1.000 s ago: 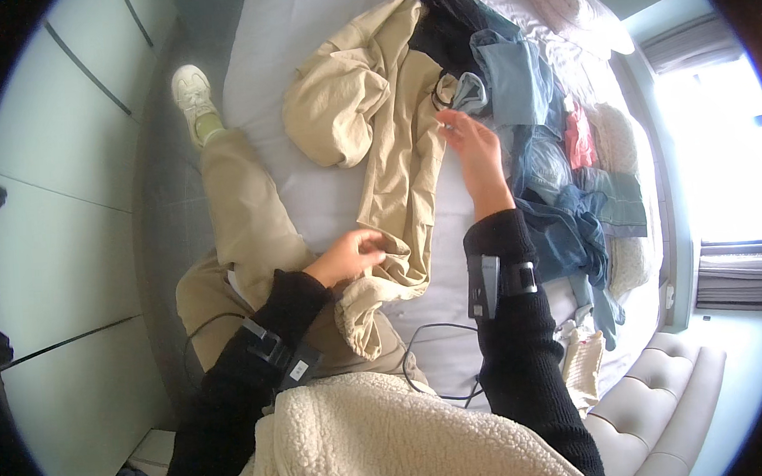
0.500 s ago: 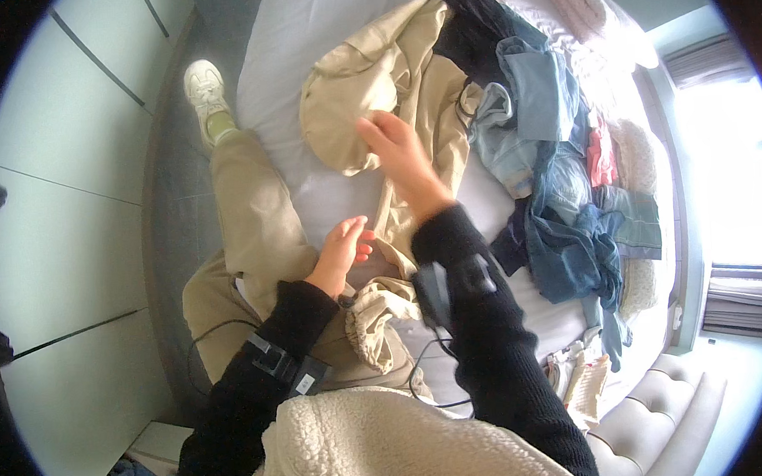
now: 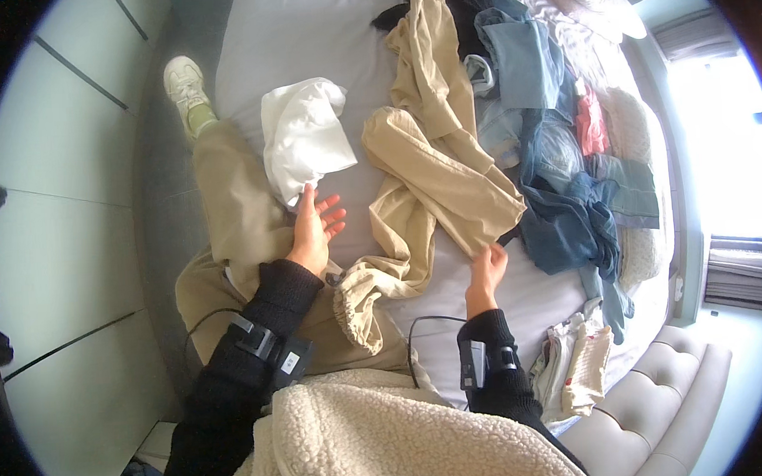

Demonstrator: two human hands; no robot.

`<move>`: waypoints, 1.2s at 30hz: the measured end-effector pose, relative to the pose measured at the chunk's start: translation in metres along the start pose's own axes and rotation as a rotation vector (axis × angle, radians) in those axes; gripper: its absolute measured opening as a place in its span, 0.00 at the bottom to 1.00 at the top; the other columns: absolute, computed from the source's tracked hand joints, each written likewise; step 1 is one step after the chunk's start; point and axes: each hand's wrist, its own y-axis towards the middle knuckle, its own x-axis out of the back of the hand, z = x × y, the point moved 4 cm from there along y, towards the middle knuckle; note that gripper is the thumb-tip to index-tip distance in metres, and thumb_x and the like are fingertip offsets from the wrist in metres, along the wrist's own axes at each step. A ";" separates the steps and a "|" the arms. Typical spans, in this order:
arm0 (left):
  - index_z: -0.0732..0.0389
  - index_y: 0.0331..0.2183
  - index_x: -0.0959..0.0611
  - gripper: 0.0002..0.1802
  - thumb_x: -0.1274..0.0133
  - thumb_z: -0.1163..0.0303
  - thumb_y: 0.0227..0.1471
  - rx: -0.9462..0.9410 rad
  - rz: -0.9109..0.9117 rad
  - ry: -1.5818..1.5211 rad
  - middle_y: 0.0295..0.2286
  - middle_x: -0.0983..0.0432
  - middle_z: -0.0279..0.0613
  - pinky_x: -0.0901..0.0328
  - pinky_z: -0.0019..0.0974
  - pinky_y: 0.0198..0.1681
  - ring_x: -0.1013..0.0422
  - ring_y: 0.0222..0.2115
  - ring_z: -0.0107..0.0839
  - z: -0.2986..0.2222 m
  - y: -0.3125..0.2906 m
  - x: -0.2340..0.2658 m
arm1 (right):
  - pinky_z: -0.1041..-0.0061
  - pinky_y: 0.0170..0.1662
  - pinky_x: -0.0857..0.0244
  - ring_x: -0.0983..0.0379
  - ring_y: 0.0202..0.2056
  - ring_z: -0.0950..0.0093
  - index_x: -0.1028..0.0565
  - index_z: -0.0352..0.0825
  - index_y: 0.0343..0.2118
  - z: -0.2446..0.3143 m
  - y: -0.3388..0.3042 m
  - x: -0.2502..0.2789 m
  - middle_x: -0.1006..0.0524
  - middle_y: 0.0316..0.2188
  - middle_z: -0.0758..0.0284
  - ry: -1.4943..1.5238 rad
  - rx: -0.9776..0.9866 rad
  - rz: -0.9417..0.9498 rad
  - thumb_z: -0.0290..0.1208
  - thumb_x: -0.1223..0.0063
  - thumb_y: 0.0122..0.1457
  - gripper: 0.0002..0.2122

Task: The person folds several pieces of clothing on a bed. They handle a white garment, a cream top with red hearts, a white t-shirt with text, and beige pants, folding each item and placing it aside.

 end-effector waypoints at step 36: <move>0.60 0.34 0.19 0.08 0.48 0.78 0.50 -1.192 0.200 0.900 0.32 0.23 0.43 0.33 0.39 0.40 0.27 0.35 0.40 -0.042 -0.068 -0.020 | 0.77 0.22 0.39 0.35 0.19 0.81 0.22 0.30 0.28 0.073 0.017 -0.057 0.29 0.19 0.75 -0.662 0.238 0.378 0.36 0.39 0.55 0.12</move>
